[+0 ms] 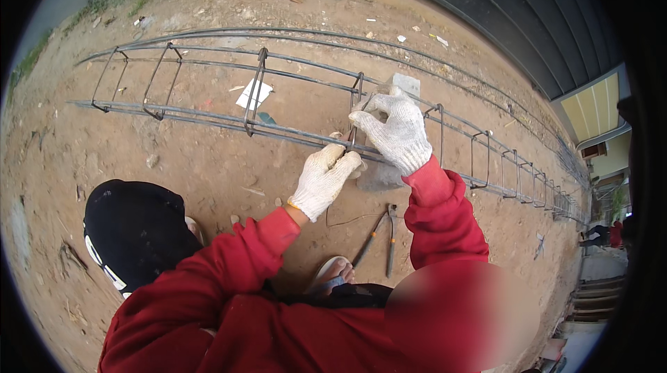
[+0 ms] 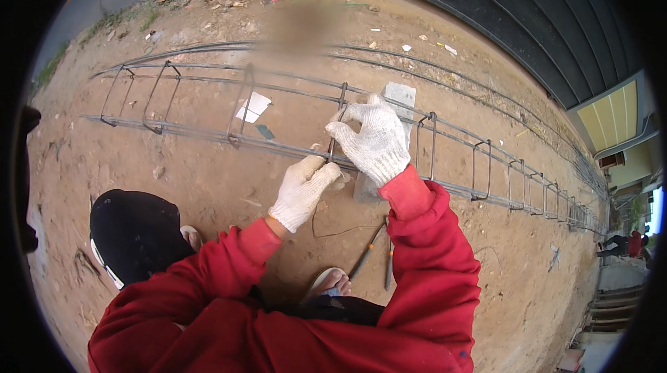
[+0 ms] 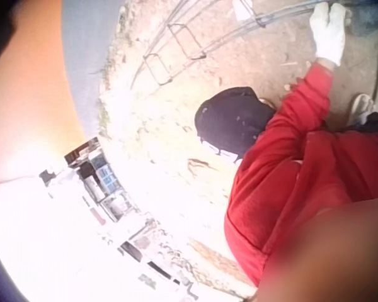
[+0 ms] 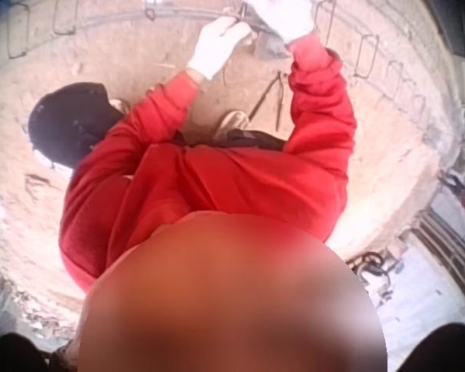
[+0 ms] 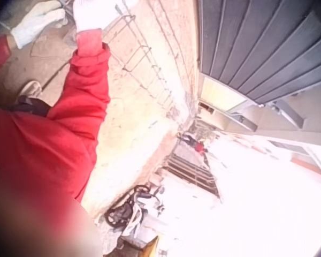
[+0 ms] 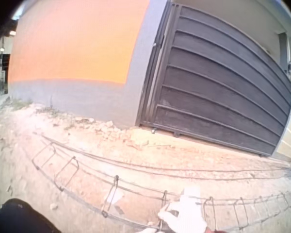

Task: The person assembles a rebar cage by tying intersecting steel bars with wire. They use pliers to twist and secure the wire at each joint, moving along the structure to complete multiple connections.

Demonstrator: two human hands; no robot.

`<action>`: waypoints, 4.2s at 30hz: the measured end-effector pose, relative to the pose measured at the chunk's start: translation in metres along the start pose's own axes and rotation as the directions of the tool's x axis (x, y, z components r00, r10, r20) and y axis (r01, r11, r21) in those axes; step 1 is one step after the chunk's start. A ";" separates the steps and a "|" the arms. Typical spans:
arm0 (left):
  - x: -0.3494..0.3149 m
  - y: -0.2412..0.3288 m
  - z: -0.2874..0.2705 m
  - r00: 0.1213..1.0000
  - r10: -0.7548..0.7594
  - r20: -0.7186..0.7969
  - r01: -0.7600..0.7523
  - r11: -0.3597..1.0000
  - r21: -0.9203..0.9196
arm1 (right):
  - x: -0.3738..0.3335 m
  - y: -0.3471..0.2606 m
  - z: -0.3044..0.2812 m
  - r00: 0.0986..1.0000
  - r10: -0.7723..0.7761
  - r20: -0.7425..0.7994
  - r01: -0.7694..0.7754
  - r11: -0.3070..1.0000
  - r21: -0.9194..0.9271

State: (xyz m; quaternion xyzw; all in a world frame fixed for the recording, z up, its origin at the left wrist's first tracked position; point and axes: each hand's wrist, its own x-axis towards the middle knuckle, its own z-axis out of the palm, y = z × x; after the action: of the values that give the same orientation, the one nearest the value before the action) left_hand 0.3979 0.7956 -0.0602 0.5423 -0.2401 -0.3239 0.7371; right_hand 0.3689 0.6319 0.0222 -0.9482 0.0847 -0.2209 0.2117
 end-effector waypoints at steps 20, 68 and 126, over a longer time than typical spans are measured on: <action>0.019 -0.021 -0.009 0.897 0.441 -0.020 -0.325 0.690 0.646 | -0.054 -0.038 -0.026 0.905 -0.389 0.171 0.411 0.904 -0.120; 0.032 -0.014 -0.023 0.885 0.431 0.175 -0.437 0.642 0.630 | -0.023 0.030 -0.011 0.856 -0.164 0.491 0.152 0.986 0.064; 0.014 -0.009 -0.004 0.898 0.430 0.092 -0.365 0.611 0.703 | 0.006 -0.001 -0.022 0.850 -0.380 0.366 0.521 0.708 -0.477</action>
State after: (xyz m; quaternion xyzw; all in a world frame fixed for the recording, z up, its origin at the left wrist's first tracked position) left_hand 0.4085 0.7865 -0.0698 0.7279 -0.4274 -0.0123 0.5361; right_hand 0.3642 0.6235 0.0430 -0.9782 -0.1165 -0.1147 -0.1277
